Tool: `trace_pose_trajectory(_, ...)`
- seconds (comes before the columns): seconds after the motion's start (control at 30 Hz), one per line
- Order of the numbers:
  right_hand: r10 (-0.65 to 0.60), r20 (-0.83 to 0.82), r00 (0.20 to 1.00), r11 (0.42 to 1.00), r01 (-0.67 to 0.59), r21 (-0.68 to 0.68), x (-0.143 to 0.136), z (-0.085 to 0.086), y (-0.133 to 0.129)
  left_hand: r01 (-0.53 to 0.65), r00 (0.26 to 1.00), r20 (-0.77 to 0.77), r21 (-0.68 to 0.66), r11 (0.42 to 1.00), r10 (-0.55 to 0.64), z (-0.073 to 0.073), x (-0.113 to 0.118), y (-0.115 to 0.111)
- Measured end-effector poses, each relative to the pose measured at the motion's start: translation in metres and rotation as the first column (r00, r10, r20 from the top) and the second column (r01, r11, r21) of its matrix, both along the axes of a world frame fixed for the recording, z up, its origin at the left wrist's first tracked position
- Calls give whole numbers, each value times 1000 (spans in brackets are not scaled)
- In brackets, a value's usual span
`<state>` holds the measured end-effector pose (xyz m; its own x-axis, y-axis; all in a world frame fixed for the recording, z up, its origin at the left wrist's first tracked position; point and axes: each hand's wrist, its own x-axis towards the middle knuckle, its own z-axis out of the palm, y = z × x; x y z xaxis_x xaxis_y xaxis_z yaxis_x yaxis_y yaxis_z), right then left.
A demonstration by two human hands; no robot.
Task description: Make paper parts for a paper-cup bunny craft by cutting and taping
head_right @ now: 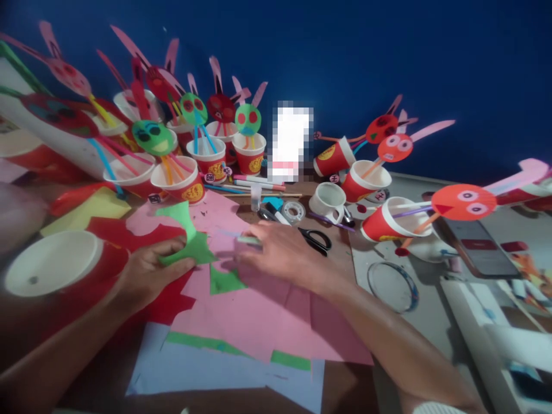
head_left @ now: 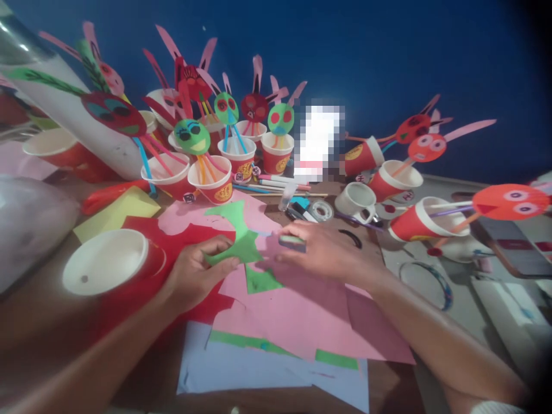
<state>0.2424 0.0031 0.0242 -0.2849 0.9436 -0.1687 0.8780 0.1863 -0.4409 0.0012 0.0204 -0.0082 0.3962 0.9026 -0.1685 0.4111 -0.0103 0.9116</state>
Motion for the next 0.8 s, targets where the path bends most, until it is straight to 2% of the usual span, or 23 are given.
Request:
trace_pose_trajectory(0.07,43,74,996,998,-46,31,-5,-7,-4,50,999,-15,-31,998,-51,4,0,0)
trace_pose_trajectory(0.23,74,143,987,997,-79,26,-14,-21,-8,304,947,-84,-81,949,-310,12,4,-7)
trace_pose_trajectory(0.33,112,121,986,993,-116,28,-12,-24,-6,427,890,-163,-25,904,-425,9,4,-11)
trace_pose_trajectory(0.4,93,123,988,994,-99,45,-10,-25,-5,480,864,-212,70,874,-457,5,1,-12)
trace_pose_trajectory(0.5,21,150,988,997,-31,70,-10,-25,-4,459,876,-278,233,857,-393,-2,-2,-12)
trace_pose_trajectory(0.57,9,164,986,997,-21,73,-10,-26,-2,414,894,-308,295,861,-324,-7,-3,-12)
trace_pose_trajectory(0.67,26,155,988,995,-40,88,-11,-25,-1,352,911,-327,305,885,-249,-11,-3,-10)
trace_pose_trajectory(0.8,64,103,993,991,-75,107,-10,-22,0,222,940,-311,250,942,-139,-12,-4,-7)
